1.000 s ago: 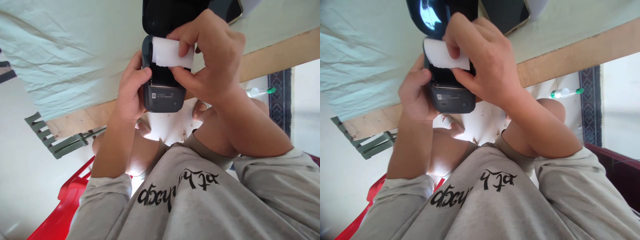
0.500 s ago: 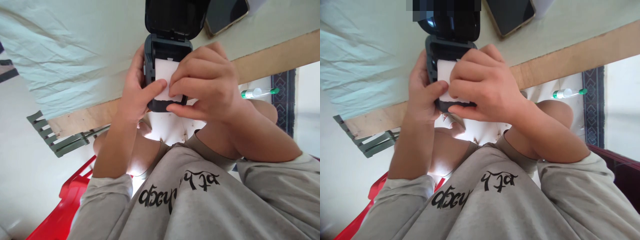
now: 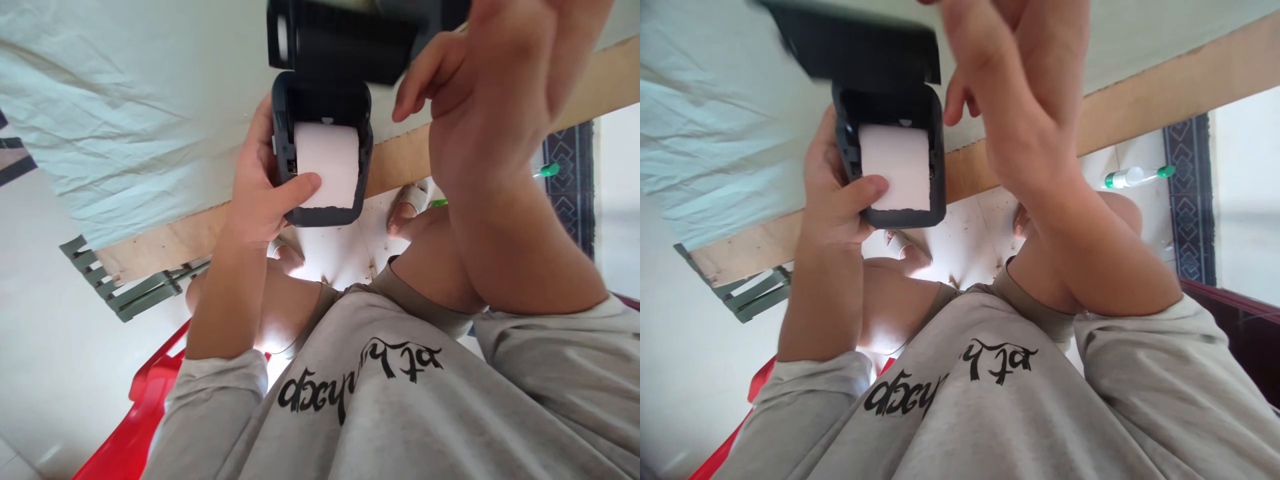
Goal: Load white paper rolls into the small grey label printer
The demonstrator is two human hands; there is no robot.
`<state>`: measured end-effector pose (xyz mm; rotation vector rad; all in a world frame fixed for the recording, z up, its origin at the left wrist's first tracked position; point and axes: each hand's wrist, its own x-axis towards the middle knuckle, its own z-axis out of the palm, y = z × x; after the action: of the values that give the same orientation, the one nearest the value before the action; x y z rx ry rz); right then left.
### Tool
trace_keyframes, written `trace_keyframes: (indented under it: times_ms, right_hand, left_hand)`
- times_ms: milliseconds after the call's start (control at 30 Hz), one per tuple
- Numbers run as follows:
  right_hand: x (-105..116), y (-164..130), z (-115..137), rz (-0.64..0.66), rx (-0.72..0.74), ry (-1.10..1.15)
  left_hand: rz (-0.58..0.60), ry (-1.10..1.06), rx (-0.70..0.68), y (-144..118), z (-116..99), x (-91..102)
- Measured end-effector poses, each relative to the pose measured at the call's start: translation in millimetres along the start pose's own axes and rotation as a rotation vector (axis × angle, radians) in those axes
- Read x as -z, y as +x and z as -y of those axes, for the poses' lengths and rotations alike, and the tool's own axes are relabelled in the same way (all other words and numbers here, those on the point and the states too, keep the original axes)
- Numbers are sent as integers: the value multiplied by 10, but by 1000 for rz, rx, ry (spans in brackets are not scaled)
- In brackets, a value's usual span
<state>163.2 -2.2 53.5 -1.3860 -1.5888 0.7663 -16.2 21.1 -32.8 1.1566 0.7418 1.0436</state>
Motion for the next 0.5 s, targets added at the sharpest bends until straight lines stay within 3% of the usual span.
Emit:
trace_keyframes:
  times_ms: [67, 100, 200, 367, 500]
  right_hand:
    - [-14, 6, 28, -189, -29, 119]
    - [-12, 9, 10, -216, -15, 156]
    - [28, 13, -118, -46, 59, 149]
    - [94, -14, -219, 353, 91, -61]
    - [73, -21, -216, 487, 64, -70]
  left_hand:
    - [14, 18, -33, -14, 37, 16]
    - [23, 28, -36, -22, 43, 17]
    - [11, 28, -32, -42, 14, -2]
    - [37, 3, -17, -57, -73, -18]
    - [90, 69, -25, -61, -97, -11]
